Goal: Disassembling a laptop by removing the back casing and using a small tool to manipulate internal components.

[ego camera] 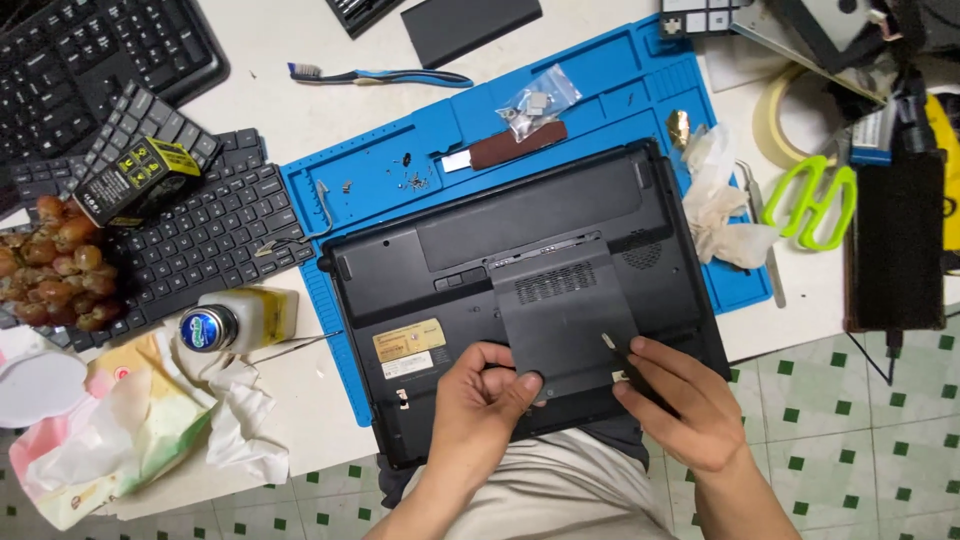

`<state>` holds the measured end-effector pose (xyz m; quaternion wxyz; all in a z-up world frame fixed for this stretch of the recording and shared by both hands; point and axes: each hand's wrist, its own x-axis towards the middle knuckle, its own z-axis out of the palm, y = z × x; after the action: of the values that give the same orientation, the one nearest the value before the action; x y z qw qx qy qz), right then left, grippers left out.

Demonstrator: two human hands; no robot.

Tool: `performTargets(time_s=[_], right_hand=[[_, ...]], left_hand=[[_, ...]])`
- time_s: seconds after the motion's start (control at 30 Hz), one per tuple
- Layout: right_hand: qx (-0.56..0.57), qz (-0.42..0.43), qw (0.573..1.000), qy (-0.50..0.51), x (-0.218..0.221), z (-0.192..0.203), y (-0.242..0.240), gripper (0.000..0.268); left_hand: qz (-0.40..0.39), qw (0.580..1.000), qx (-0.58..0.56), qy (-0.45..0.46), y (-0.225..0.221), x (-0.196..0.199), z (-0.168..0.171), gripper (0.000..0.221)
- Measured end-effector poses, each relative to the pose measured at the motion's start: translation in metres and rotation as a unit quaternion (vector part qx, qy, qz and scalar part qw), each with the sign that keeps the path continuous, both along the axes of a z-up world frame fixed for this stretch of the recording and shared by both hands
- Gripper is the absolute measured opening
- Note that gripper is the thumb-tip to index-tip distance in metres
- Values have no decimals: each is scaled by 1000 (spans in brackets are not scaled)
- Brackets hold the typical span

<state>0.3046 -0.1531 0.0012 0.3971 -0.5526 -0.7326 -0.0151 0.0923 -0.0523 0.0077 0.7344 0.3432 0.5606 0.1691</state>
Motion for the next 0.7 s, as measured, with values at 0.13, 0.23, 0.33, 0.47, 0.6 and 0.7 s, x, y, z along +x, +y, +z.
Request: performTargets(time_s=[0.13, 0.23, 0.33, 0.47, 0.6, 0.7], right_hand=[[6, -1, 1000, -7, 2, 0, 3, 10], [2, -3, 1000, -9, 4, -3, 3, 12], [-5, -17, 1000, -2, 3, -4, 5, 10], [-2, -6, 1000, 3, 3, 2, 10, 6], [-10, 9, 1000, -8, 2, 4, 12, 8], [-15, 10, 1000, -23, 2, 6, 13, 8]], left_hand=[[0, 1000, -18, 6, 3, 3, 1, 21], [-7, 1000, -21, 19, 4, 5, 0, 22], [-1, 1000, -17, 17, 5, 7, 1, 20], [-1, 1000, -20, 15, 5, 5, 1, 20], [0, 999, -31, 33, 8, 3, 3, 22], [-18, 998, -33, 45, 12, 4, 6, 24]])
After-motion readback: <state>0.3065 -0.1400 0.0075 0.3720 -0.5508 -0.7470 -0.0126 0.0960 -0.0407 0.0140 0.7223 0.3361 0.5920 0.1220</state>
